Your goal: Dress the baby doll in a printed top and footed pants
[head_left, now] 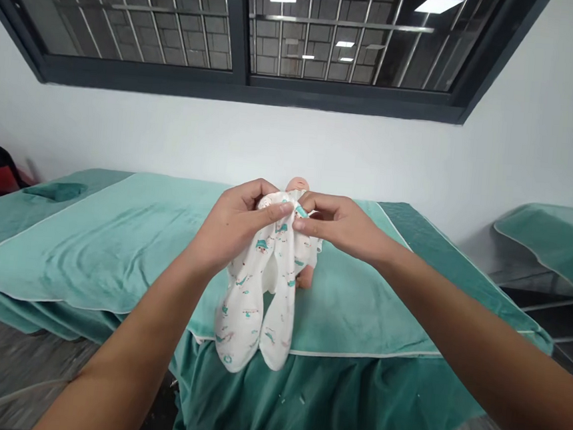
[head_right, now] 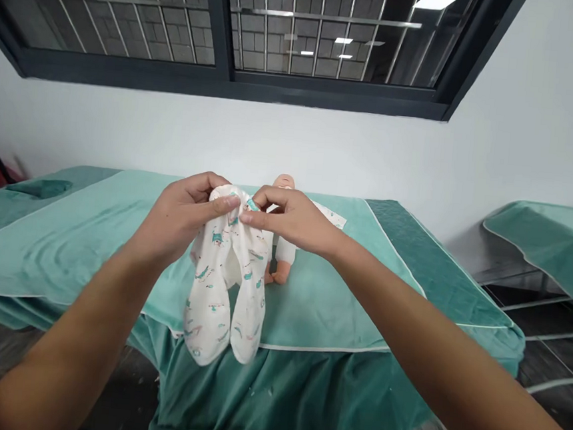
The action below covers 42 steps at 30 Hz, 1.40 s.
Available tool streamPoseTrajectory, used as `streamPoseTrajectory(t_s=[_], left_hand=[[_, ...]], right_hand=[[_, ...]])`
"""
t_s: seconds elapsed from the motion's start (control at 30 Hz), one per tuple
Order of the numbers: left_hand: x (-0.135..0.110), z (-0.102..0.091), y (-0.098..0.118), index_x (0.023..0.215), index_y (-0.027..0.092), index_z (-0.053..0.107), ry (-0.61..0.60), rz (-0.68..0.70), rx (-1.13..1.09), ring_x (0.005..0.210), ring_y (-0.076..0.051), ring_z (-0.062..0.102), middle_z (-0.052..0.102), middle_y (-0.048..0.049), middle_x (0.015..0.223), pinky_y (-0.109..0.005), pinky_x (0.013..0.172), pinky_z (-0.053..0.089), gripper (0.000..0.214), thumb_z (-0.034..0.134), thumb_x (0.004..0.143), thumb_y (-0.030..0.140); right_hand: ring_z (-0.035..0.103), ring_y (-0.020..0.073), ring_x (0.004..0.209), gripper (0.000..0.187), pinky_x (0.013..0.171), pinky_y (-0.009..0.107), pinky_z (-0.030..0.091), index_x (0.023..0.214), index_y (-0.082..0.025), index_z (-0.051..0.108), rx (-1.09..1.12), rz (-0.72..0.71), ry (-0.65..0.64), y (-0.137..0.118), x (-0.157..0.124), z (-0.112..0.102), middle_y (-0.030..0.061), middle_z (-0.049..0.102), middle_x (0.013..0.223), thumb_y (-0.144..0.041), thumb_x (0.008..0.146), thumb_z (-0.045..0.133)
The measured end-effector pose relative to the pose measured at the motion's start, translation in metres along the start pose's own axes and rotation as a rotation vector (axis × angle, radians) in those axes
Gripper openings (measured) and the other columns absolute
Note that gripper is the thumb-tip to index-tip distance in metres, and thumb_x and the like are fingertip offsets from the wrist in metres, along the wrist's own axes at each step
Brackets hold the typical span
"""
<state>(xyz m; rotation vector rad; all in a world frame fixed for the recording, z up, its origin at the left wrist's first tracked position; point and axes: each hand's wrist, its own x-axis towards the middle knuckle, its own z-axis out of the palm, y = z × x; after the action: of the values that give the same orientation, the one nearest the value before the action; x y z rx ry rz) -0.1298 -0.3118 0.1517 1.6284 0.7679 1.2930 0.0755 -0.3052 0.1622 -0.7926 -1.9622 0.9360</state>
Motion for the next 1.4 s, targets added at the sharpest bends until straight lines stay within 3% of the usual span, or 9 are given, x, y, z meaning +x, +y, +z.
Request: streamPoseTrajectory(t_s=[0.1, 0.27, 0.5, 0.57, 0.67, 0.8, 1.13, 1.27, 1.4], left_hand=[[0.001, 0.0, -0.005, 0.078, 0.019, 0.061, -0.059, -0.042, -0.081, 0.058, -0.011, 0.055, 0.061, 0.0021, 0.068, -0.022, 0.053, 0.042, 0.031, 0.08, 0.077, 0.043], [0.005, 0.014, -0.018, 0.085, 0.019, 0.062, -0.046, -0.088, -0.237, 0.065, -0.013, 0.061, 0.066, 0.0005, 0.074, -0.023, 0.06, 0.048, 0.032, 0.079, 0.079, 0.045], [-0.009, 0.041, -0.047, 0.096, 0.016, 0.073, -0.287, -0.364, -0.197, 0.082, -0.025, 0.072, 0.076, -0.0076, 0.089, -0.033, 0.07, 0.056, 0.036, 0.083, 0.074, 0.042], [-0.008, 0.04, -0.055, 0.099, 0.015, 0.073, -0.206, -0.35, -0.303, 0.086, -0.026, 0.073, 0.077, -0.0084, 0.092, -0.035, 0.077, 0.057, 0.037, 0.08, 0.077, 0.044], [-0.003, 0.035, -0.062, 0.107, 0.015, 0.071, -0.034, -0.25, -0.414, 0.093, -0.026, 0.073, 0.077, -0.0084, 0.099, -0.035, 0.084, 0.057, 0.043, 0.082, 0.075, 0.043], [0.0, 0.033, -0.066, 0.115, 0.014, 0.07, -0.037, -0.259, -0.423, 0.091, -0.027, 0.074, 0.077, -0.0086, 0.099, -0.035, 0.08, 0.058, 0.051, 0.082, 0.075, 0.043], [-0.014, 0.019, -0.073, 0.108, 0.01, 0.075, -0.448, -0.545, -0.378, 0.084, -0.026, 0.074, 0.078, -0.0124, 0.093, -0.032, 0.074, 0.058, 0.05, 0.091, 0.065, 0.028], [-0.016, 0.02, -0.078, 0.106, 0.01, 0.075, -0.261, -0.464, -0.452, 0.082, -0.026, 0.074, 0.079, -0.013, 0.094, -0.034, 0.074, 0.058, 0.046, 0.089, 0.068, 0.032], [-0.016, 0.027, -0.077, 0.105, 0.009, 0.074, -0.146, -0.4, -0.525, 0.075, -0.026, 0.074, 0.078, -0.0128, 0.089, -0.034, 0.072, 0.057, 0.047, 0.089, 0.067, 0.033]], right_hand=[[0.055, 0.0177, 0.092, 0.039, 0.078, 0.031, 0.045, 0.065, -0.02, 0.056, 0.03, -0.082, 0.009, 0.002, -0.005, 0.001, 0.0025, 0.06, 0.095, -0.046, 0.076, 0.082], [0.043, 0.0131, 0.07, 0.044, 0.066, 0.028, 0.038, 0.069, -0.022, 0.049, 0.097, -0.021, 0.265, 0.014, 0.003, 0.01, -0.0033, 0.046, 0.071, -0.056, 0.086, 0.07], [0.042, 0.0137, 0.07, 0.051, 0.066, 0.027, 0.04, 0.068, -0.023, 0.043, 0.113, -0.033, 0.526, 0.044, 0.012, 0.019, -0.0026, 0.046, 0.073, -0.066, 0.085, 0.066], [0.044, 0.0129, 0.067, 0.05, 0.063, 0.027, 0.04, 0.068, -0.023, 0.047, 0.152, 0.032, 0.454, 0.048, 0.005, 0.015, -0.0037, 0.046, 0.069, -0.066, 0.083, 0.068], [0.054, 0.0142, 0.065, 0.048, 0.062, 0.028, 0.044, 0.073, -0.021, 0.062, 0.218, 0.242, 0.097, 0.051, -0.012, 0.009, -0.002, 0.058, 0.068, -0.068, 0.079, 0.071], [0.066, 0.0181, 0.069, 0.045, 0.063, 0.03, 0.051, 0.089, -0.018, 0.075, 0.282, 0.406, -0.259, 0.054, -0.03, 0.011, 0.0033, 0.073, 0.079, -0.06, 0.074, 0.079], [0.071, 0.0218, 0.084, 0.046, 0.076, 0.033, 0.058, 0.105, -0.018, 0.072, 0.634, 0.349, 0.297, 0.055, -0.018, 0.019, 0.0089, 0.077, 0.095, -0.059, 0.084, 0.071], [0.072, 0.0218, 0.079, 0.053, 0.068, 0.032, 0.058, 0.106, -0.016, 0.072, 0.623, 0.397, 0.191, 0.05, -0.028, 0.02, 0.009, 0.077, 0.088, -0.064, 0.084, 0.068], [0.072, 0.0205, 0.081, 0.048, 0.071, 0.03, 0.057, 0.099, -0.014, 0.076, 0.429, 0.485, -0.193, 0.047, -0.042, 0.017, 0.0068, 0.077, 0.089, -0.051, 0.07, 0.086]])
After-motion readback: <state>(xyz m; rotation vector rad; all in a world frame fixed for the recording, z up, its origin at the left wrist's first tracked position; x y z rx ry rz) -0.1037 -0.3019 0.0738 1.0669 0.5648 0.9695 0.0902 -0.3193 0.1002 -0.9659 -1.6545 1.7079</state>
